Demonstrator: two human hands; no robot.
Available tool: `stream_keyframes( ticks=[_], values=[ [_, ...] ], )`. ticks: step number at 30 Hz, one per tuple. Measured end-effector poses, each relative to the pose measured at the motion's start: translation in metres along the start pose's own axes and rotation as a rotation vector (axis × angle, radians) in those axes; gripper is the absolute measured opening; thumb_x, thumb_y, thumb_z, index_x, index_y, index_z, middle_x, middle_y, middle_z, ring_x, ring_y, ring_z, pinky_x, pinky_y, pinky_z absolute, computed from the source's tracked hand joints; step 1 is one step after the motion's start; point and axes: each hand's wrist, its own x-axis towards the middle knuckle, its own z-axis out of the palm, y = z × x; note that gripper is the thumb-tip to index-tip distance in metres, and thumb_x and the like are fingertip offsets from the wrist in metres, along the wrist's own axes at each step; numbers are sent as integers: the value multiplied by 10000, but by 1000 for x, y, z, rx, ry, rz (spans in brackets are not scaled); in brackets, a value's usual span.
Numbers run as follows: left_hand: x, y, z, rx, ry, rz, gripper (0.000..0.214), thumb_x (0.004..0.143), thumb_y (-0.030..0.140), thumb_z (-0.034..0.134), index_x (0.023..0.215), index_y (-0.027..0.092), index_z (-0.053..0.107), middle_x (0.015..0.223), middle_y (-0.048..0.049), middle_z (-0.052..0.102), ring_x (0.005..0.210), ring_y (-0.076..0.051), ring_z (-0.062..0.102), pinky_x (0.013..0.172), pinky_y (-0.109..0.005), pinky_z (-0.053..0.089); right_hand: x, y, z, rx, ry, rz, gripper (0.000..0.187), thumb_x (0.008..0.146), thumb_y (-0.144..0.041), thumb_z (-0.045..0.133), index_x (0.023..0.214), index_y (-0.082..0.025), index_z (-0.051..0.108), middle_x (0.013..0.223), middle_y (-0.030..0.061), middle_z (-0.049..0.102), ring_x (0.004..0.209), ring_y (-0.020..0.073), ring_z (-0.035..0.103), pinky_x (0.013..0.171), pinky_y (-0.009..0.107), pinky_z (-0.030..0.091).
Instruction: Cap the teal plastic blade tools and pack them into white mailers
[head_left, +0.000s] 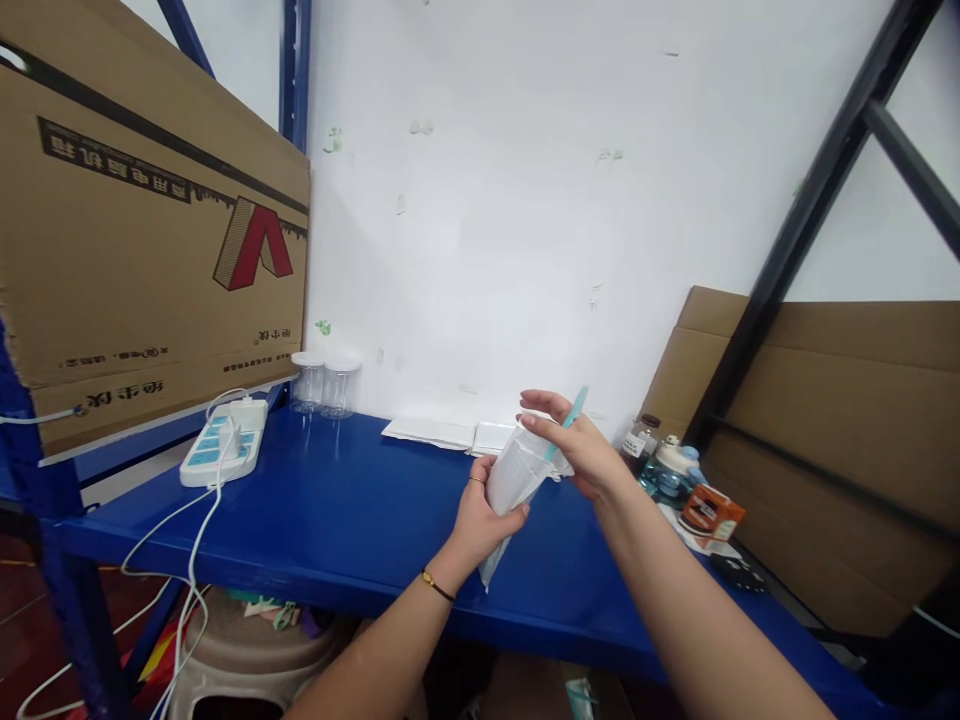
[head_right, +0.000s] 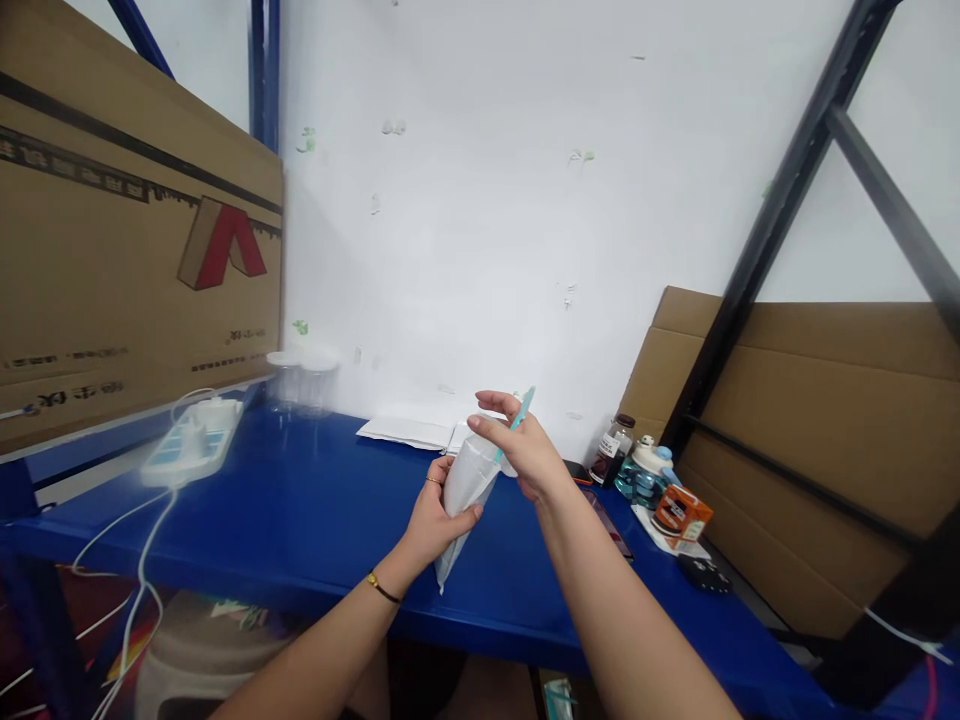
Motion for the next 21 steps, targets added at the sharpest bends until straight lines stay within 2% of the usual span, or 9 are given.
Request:
stream_keyframes(
  ticks=[2, 7, 9, 12, 15, 19, 21],
  values=[
    [-1, -1, -2, 8, 7, -3, 643, 625, 237, 707, 1169, 200, 367, 1084, -54, 522, 969, -199, 527, 821, -310, 426, -1, -1, -1, -11, 13, -3, 440, 728, -451, 648, 1114, -251, 585, 1220, 54, 560, 1058, 235, 529, 866, 352, 413],
    [-3, -2, -4, 26, 19, -3, 711, 608, 258, 728, 1209, 201, 354, 1129, -70, 508, 1017, -219, 513, 857, -337, 419, -3, 0, 0, -136, 2, 23, 392, 808, -526, 504, 1046, -241, 631, 991, 32, 642, 928, 224, 560, 813, 350, 427],
    [-3, -3, -3, 29, 19, -2, 717, 606, 262, 732, 1212, 200, 353, 1136, -74, 508, 1022, -222, 513, 860, -341, 420, -2, 0, 0, -188, -32, 36, 407, 781, -510, 553, 1078, -238, 613, 1000, 37, 635, 920, 220, 564, 808, 348, 434],
    [-3, -5, -3, 29, 13, -2, 719, 610, 273, 732, 1215, 207, 351, 1149, -75, 507, 1023, -221, 515, 858, -342, 423, -2, -1, -4, -214, -48, 16, 522, 694, -463, 676, 1156, -252, 554, 1158, 58, 574, 1012, 224, 549, 850, 346, 436],
    [-3, -6, -4, 27, 30, -13, 749, 605, 281, 737, 1235, 213, 338, 1171, -79, 500, 1038, -224, 511, 872, -349, 417, -6, -1, -11, -200, -19, 7, 552, 709, -479, 663, 1197, -270, 512, 1246, 71, 526, 1045, 223, 550, 870, 354, 443],
    [-4, -5, -4, 33, 52, -20, 910, 557, 319, 773, 1311, 222, 273, 1278, -107, 429, 1144, -261, 447, 950, -392, 368, -18, 8, -9, -324, 40, 11, 665, 661, -446, 717, 1246, -249, 471, 1141, 88, 598, 890, 226, 609, 787, 373, 490],
    [-7, -5, -2, 84, 53, -13, 1060, 515, 337, 795, 1377, 223, 187, 1358, -131, 343, 1228, -295, 362, 1010, -432, 303, -25, 15, -2, -397, 107, -61, 636, 644, -395, 733, 1216, -233, 508, 1063, 81, 640, 853, 235, 617, 772, 387, 499]
  ],
)
